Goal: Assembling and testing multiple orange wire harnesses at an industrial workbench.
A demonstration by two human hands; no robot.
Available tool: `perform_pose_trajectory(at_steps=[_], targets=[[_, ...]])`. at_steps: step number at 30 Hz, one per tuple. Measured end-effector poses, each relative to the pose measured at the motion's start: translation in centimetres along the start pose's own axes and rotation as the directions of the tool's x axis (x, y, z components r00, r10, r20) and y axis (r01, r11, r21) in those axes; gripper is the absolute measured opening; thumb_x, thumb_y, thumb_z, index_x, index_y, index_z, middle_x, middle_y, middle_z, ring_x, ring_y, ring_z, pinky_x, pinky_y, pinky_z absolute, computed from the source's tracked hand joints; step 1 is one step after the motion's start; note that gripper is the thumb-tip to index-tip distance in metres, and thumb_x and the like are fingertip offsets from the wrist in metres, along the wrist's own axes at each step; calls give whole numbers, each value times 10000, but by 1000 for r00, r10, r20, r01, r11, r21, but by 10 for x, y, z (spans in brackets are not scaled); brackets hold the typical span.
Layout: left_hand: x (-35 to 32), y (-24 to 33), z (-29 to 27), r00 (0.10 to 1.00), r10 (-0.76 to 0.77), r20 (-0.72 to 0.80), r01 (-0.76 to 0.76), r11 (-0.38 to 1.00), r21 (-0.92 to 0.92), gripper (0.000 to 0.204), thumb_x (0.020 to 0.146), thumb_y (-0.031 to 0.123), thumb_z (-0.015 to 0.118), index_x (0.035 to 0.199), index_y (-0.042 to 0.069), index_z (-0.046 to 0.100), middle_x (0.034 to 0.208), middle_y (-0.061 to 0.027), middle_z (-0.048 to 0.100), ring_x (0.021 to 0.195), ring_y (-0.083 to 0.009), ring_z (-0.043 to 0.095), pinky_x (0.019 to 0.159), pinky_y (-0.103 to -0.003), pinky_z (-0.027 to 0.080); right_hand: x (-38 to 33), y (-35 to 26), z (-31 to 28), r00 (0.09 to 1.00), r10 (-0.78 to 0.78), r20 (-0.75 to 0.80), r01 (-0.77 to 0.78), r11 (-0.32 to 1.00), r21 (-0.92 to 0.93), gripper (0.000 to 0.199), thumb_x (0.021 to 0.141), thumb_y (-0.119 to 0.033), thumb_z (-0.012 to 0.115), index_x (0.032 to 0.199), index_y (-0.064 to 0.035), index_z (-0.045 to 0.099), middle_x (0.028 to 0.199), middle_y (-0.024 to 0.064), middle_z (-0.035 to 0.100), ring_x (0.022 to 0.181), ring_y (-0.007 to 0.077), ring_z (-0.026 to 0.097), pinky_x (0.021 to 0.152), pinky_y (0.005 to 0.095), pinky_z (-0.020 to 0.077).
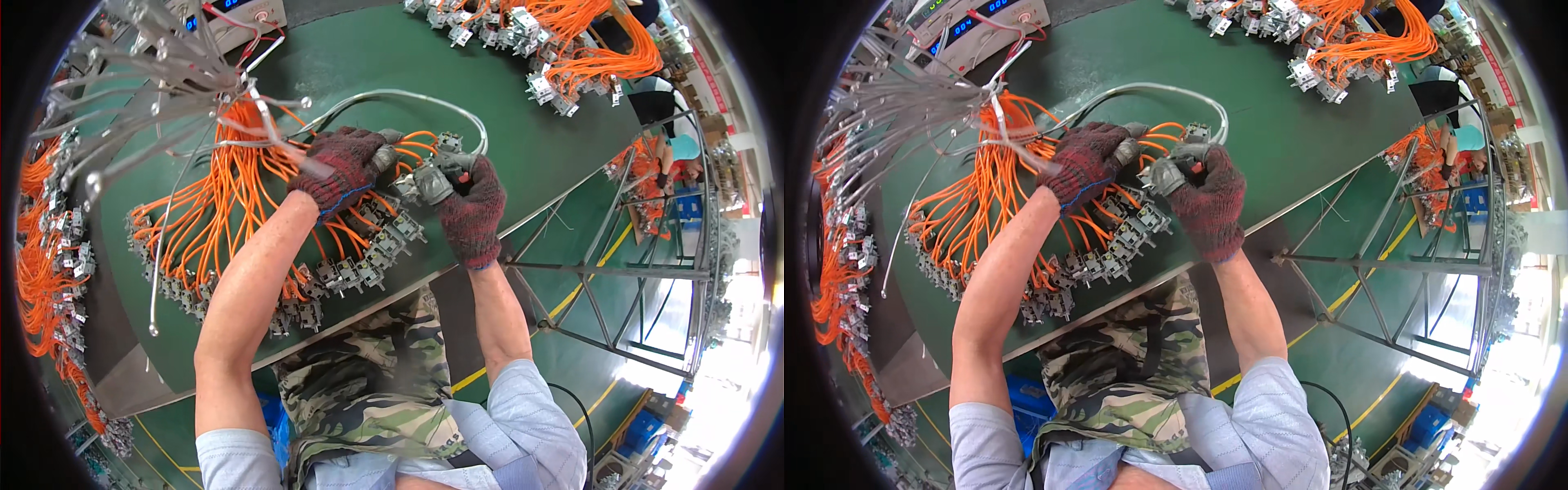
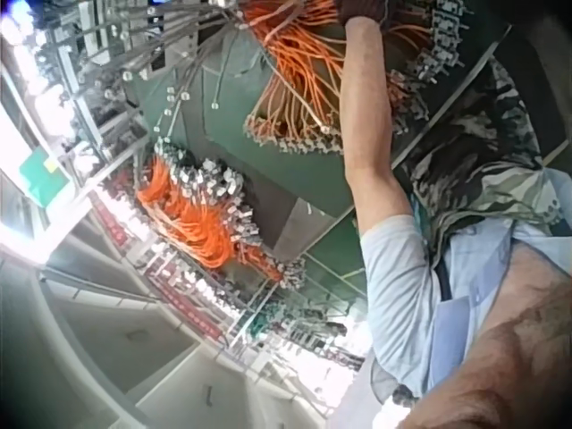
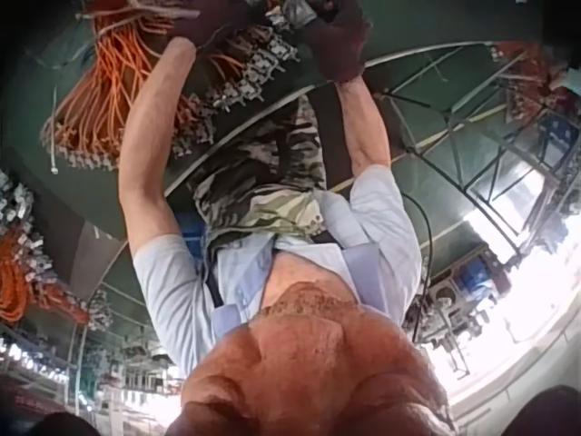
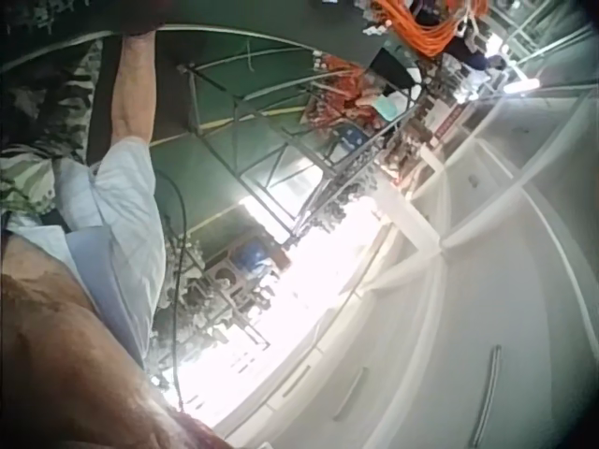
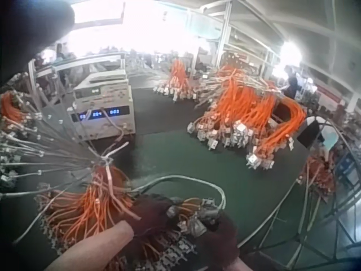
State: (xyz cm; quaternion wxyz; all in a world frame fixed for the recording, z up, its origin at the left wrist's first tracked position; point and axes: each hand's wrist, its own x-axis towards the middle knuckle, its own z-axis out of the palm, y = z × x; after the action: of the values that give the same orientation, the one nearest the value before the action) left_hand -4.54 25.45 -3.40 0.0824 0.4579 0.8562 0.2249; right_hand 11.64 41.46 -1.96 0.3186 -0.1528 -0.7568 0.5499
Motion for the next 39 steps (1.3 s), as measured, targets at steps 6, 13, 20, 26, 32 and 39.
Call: perform_pose_trajectory(at_steps=[6, 13, 20, 26, 32, 39], targets=[[-1, -2, 4, 999, 16, -44, -17, 999, -34, 465, 1089, 428, 509, 1456, 191, 670, 1331, -96, 715, 1310, -340, 604, 1131, -509, 430, 8, -13, 9, 981, 1, 193, 21, 993, -114, 248, 830, -147, 895, 957, -28, 719, 796, 15, 665, 732, 106, 620, 689, 307, 553], [-1, 2, 1, 1000, 14, -28, -16, 997, -70, 471, 1076, 401, 550, 1498, 210, 635, 1337, -96, 715, 1321, -345, 603, 1140, -510, 434, 21, -9, 4, 952, 98, 291, -38, 978, -205, 284, 811, -225, 893, 885, -33, 698, 760, 23, 622, 718, 130, 574, 680, 348, 521], [-13, 1, -18, 1000, -24, -12, 24, 999, -29, 491, 1072, 417, 546, 1501, 186, 608, 1308, -162, 704, 1340, -369, 590, 1156, -523, 444, 29, -26, 6, 928, 154, 339, -109, 983, -149, 279, 835, -220, 880, 910, -24, 697, 778, 4, 611, 745, 97, 572, 686, 324, 529], [-67, 10, -50, 995, 87, -42, -85, 995, 59, 449, 1012, 329, 652, 1433, 175, 634, 1420, -173, 643, 1333, -413, 600, 1137, -529, 473, -13, -19, -20, 990, 135, -38, -137, 989, -61, 261, 853, -191, 887, 923, -28, 695, 807, 13, 671, 754, 92, 600, 723, 301, 550], [-85, 6, -35, 978, 141, -150, -109, 973, 206, 369, 1007, 263, 681, 1368, 190, 670, 1498, -128, 614, 1372, -403, 575, 1163, -525, 449, -37, -14, -14, 983, 142, -120, -168, 953, -252, 295, 847, -218, 898, 893, -30, 675, 774, 42, 678, 707, 116, 591, 687, 312, 542], [-85, 1, -27, 984, 99, -147, -76, 986, 151, 301, 992, 264, 704, 1281, 182, 700, 1481, -113, 627, 1386, -394, 560, 1172, -542, 428, -43, -13, -11, 981, 139, -138, -171, 950, -260, 276, 860, -195, 885, 896, -28, 669, 766, 48, 682, 689, 112, 584, 668, 317, 544]])
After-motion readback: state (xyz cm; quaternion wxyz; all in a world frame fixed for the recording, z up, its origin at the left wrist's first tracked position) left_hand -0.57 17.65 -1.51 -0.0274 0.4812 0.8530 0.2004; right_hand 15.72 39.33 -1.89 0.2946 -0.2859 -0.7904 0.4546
